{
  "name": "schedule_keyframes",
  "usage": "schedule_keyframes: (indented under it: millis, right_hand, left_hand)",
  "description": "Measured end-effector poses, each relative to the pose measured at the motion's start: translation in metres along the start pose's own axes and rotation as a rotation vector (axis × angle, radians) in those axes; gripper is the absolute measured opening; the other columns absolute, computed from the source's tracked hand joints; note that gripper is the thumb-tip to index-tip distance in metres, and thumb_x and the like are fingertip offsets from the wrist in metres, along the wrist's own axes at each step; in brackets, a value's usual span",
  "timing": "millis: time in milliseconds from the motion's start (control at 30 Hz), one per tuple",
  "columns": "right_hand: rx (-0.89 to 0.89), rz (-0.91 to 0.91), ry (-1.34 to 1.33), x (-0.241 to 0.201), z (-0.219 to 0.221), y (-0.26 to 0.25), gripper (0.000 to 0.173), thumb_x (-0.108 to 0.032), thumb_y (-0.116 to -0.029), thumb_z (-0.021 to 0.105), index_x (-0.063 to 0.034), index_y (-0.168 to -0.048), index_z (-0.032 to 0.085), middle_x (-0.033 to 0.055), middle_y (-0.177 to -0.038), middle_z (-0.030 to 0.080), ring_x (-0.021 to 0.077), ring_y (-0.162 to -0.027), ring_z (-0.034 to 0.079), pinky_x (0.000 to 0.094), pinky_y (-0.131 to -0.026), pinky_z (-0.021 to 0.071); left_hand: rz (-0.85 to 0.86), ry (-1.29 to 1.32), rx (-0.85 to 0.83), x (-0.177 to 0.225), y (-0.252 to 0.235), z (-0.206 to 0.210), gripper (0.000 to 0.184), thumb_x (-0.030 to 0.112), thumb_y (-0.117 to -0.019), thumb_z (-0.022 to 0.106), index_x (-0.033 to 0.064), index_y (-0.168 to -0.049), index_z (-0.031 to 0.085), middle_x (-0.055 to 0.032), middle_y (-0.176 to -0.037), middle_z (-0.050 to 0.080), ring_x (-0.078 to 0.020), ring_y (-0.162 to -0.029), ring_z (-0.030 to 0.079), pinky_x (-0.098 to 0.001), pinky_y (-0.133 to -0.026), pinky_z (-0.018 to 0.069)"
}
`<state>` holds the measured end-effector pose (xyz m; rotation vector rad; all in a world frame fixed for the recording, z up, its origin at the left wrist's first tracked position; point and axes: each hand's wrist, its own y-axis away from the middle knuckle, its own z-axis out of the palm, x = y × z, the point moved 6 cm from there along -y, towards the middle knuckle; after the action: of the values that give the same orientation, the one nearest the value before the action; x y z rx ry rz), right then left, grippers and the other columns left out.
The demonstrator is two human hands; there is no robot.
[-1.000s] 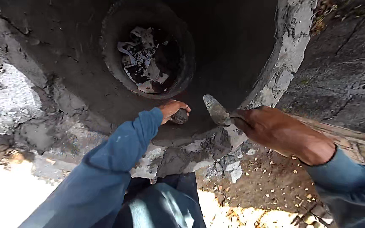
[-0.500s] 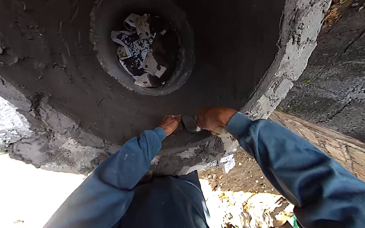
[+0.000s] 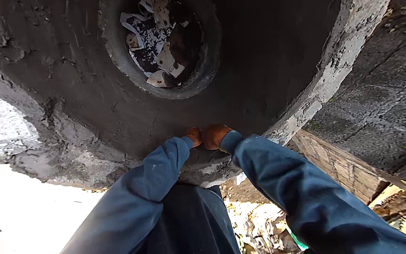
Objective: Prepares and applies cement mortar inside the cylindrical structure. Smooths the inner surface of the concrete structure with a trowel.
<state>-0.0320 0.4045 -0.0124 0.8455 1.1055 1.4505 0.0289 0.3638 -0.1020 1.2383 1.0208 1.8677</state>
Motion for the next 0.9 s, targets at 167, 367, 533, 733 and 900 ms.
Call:
schedule_keyframes:
  millis: [167,367,533,733,900]
  right_hand:
    - [-0.006,0.028,0.08,0.007,0.008,-0.007,0.033,-0.013,-0.0984,0.067,0.0031,-0.127,0.064,0.0248,-0.126,0.066,0.0419,-0.118,0.064,0.0625,-0.094,0.0507]
    - [-0.032,0.073,0.093,0.019,0.005,-0.008,0.027,-0.011,-0.0994,0.064,0.003,-0.123,0.067,0.0239,-0.126,0.067,0.042,-0.119,0.064,0.063,-0.095,0.0496]
    - [-0.076,0.111,0.134,0.037,0.003,-0.016,0.027,-0.013,-0.0997,0.064,0.0044,-0.121,0.067,0.0248,-0.126,0.066,0.0423,-0.119,0.063,0.0634,-0.094,0.0492]
    - [-0.119,0.148,0.204,0.058,-0.001,-0.017,0.027,-0.017,-0.102,0.061,0.0023,-0.121,0.067,0.0235,-0.126,0.066,0.0407,-0.118,0.064,0.062,-0.093,0.0496]
    - [-0.019,0.252,0.197,0.076,-0.002,-0.014,0.025,-0.017,-0.1021,0.06,0.0021,-0.116,0.069,0.023,-0.126,0.066,0.0408,-0.121,0.063,0.0604,-0.095,0.0512]
  left_hand:
    - [-0.016,0.046,-0.03,-0.002,-0.005,-0.005,0.038,0.027,-0.105,0.055,-0.0078,-0.119,0.063,-0.0291,-0.124,0.064,-0.0414,-0.12,0.061,-0.0595,-0.1,0.0471]
    - [-0.018,0.092,-0.056,-0.004,-0.006,-0.009,0.04,0.029,-0.1067,0.05,-0.0068,-0.116,0.065,-0.0292,-0.122,0.064,-0.0415,-0.118,0.062,-0.0606,-0.098,0.047]
    - [-0.022,0.099,-0.085,-0.004,-0.007,-0.01,0.041,0.03,-0.1071,0.049,-0.0048,-0.121,0.065,-0.027,-0.126,0.064,-0.0392,-0.123,0.06,-0.0587,-0.103,0.0451]
    - [0.011,0.104,-0.073,-0.005,-0.009,-0.009,0.049,0.036,-0.1095,0.042,-0.0052,-0.117,0.067,-0.0268,-0.124,0.065,-0.0388,-0.122,0.061,-0.058,-0.103,0.0447]
    - [-0.005,0.14,-0.062,-0.006,-0.005,-0.011,0.058,0.041,-0.1118,0.032,-0.0071,-0.121,0.064,-0.0281,-0.13,0.062,-0.0393,-0.127,0.058,-0.0575,-0.106,0.0428]
